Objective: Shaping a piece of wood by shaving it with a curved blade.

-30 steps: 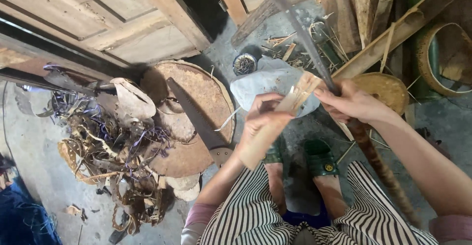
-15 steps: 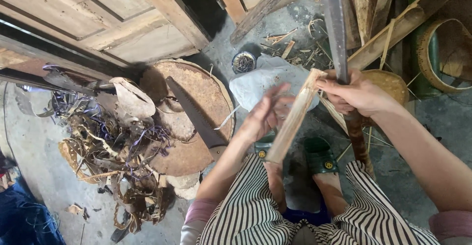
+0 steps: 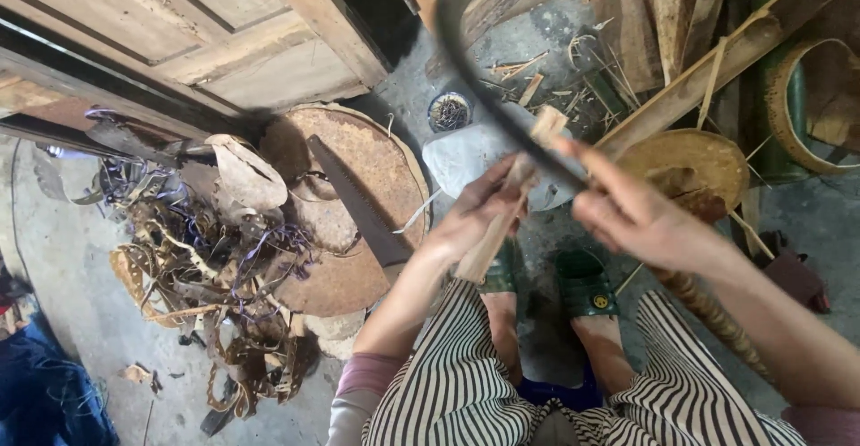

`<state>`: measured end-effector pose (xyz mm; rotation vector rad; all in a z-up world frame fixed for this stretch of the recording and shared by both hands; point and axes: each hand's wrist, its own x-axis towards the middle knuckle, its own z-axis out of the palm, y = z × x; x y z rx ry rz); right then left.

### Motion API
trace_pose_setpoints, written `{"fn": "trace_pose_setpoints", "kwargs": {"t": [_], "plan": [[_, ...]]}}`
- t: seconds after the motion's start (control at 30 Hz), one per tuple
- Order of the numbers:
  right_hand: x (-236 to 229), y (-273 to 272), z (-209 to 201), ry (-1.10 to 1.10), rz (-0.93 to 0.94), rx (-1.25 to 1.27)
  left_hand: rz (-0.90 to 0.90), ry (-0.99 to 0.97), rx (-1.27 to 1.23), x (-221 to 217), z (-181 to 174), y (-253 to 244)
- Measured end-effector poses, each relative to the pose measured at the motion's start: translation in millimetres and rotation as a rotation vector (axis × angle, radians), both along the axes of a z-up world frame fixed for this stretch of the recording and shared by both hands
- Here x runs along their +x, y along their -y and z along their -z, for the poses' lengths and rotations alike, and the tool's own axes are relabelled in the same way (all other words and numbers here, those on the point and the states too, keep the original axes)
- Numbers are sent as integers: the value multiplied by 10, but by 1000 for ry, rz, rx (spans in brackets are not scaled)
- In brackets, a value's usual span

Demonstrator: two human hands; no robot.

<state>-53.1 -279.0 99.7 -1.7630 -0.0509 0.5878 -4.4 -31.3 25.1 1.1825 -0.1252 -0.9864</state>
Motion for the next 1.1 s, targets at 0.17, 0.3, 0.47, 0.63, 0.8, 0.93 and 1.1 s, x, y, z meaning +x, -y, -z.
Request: {"fn": "trace_pose_setpoints", "kwargs": {"t": [0.17,0.3,0.47,0.63,0.8,0.93,1.1], "plan": [[-160,-168,252,63,30,195,-43,107,-7,96,-95,-48],[-148,-173,404,122,46,230,67,190,27,207,-467,23],[-172,-152,474,158,120,347,112,247,99,286,-664,72],[-229,-142,489,230,188,384,176,237,63,364,-692,207],[-327,-116,782,233,238,449,198,251,68,397,-638,248],[-398,-163,770,290,283,426,249,271,113,465,-862,299],[-360,-230,422,373,310,337,345,243,174,534,-1067,307]]}}
